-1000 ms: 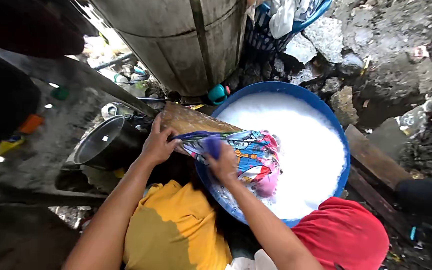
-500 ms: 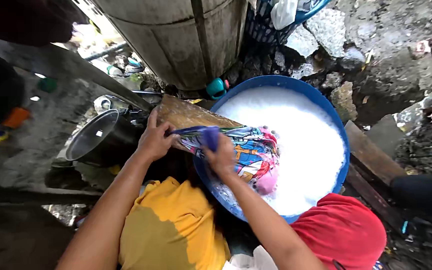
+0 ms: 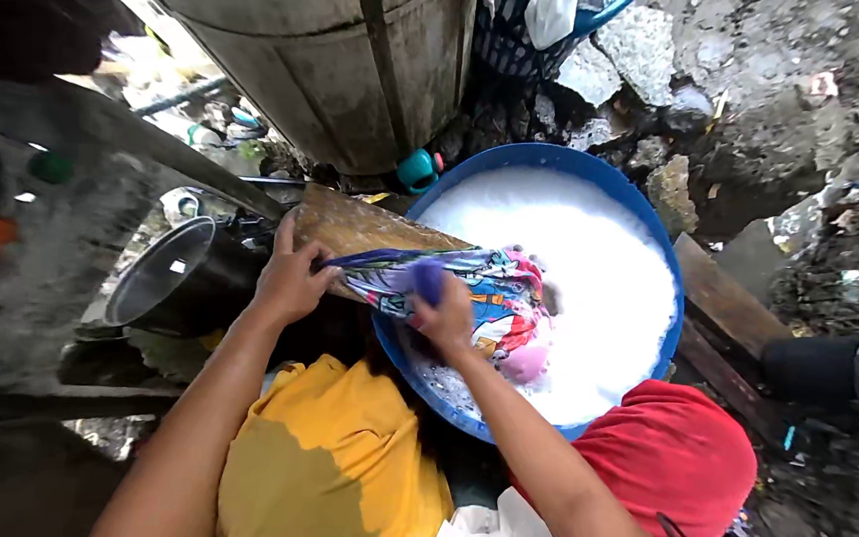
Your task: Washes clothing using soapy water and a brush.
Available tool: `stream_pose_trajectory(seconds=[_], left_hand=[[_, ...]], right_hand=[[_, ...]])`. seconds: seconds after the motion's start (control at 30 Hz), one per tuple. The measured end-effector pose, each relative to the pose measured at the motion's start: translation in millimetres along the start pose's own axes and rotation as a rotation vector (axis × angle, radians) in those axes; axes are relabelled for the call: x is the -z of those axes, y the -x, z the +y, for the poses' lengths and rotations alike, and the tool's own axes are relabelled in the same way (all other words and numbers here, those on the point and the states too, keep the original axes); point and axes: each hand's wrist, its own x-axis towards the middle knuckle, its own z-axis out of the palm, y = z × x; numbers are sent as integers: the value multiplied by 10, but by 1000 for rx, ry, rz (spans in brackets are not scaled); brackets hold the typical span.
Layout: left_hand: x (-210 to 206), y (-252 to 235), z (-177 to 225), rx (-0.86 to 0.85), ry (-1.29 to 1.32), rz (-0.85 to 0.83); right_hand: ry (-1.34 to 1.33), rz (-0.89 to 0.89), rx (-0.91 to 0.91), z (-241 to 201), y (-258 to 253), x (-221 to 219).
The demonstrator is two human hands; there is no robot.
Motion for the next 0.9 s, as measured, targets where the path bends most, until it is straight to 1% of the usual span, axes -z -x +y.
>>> stream_pose_trajectory(seconds=[0.07, 0.1, 0.13, 0.17, 0.2, 0.23, 0.27, 0.33, 0.37, 0.4, 0.43, 0.47, 0.5, 0.57, 0.6, 0.63, 0.67, 0.7, 0.73, 0.77, 0.83, 0.87, 0.9], left_hand=[[-16, 18, -12, 6, -14, -6], [-23, 17, -3, 2, -21, -9], [-19, 12, 8, -6, -26, -1], [-3, 9, 15, -9, -35, 6], [10, 18, 28, -1, -46, -2], [14, 16, 45, 9, -47, -7], [19, 3, 59, 14, -43, -8], [25, 9, 42, 27, -42, -20], [34, -2, 34, 27, -38, -24], [45, -20, 31, 29, -35, -26], [39, -19, 28, 30, -31, -32], [30, -12, 33, 31, -25, -36], [27, -16, 38, 31, -19, -31], [10, -24, 39, 31, -12, -13], [1, -10, 48, 29, -19, -13], [6, 0, 66, 26, -30, -17], [26, -5, 81, 18, -39, -13], [34, -9, 86, 14, -41, -9], [30, -16, 84, 15, -43, -8], [29, -29, 80, 16, -42, -6], [27, -26, 36, 18, -41, -12], [27, -30, 21, 13, -35, -12], [24, -36, 18, 2, -30, -6]], right_hand=[[22, 116, -268, 810, 70, 366], [52, 173, -410, 1119, 75, 540], [43, 219, -542, 1262, 39, 676], [8, 245, -629, 1222, -16, 744], [-21, 259, -637, 1050, -43, 717], [-62, 243, -558, 775, -63, 600], [-88, 197, -439, 406, -78, 393], [-63, 58, -192, -383, -27, -49], [-23, -8, -95, -628, -30, -187], [1, -27, -12, -707, -57, -246], [11, -48, 30, -621, -73, -192], [9, -42, 27, -380, -86, -68], [-7, 5, -28, -25, -97, 86], [-22, 149, -272, 730, -148, 467], [-15, 211, -402, 1031, -188, 642], [-9, 254, -513, 1216, -235, 757], [-31, 288, -579, 1246, -310, 790], [-55, 308, -563, 1129, -369, 729], [-76, 292, -474, 870, -383, 584], [-64, 231, -364, 496, -363, 370], [-48, 37, -155, -315, -229, -29], [-11, -41, -30, -554, -174, -157], [18, -65, 86, -617, -169, -196]])
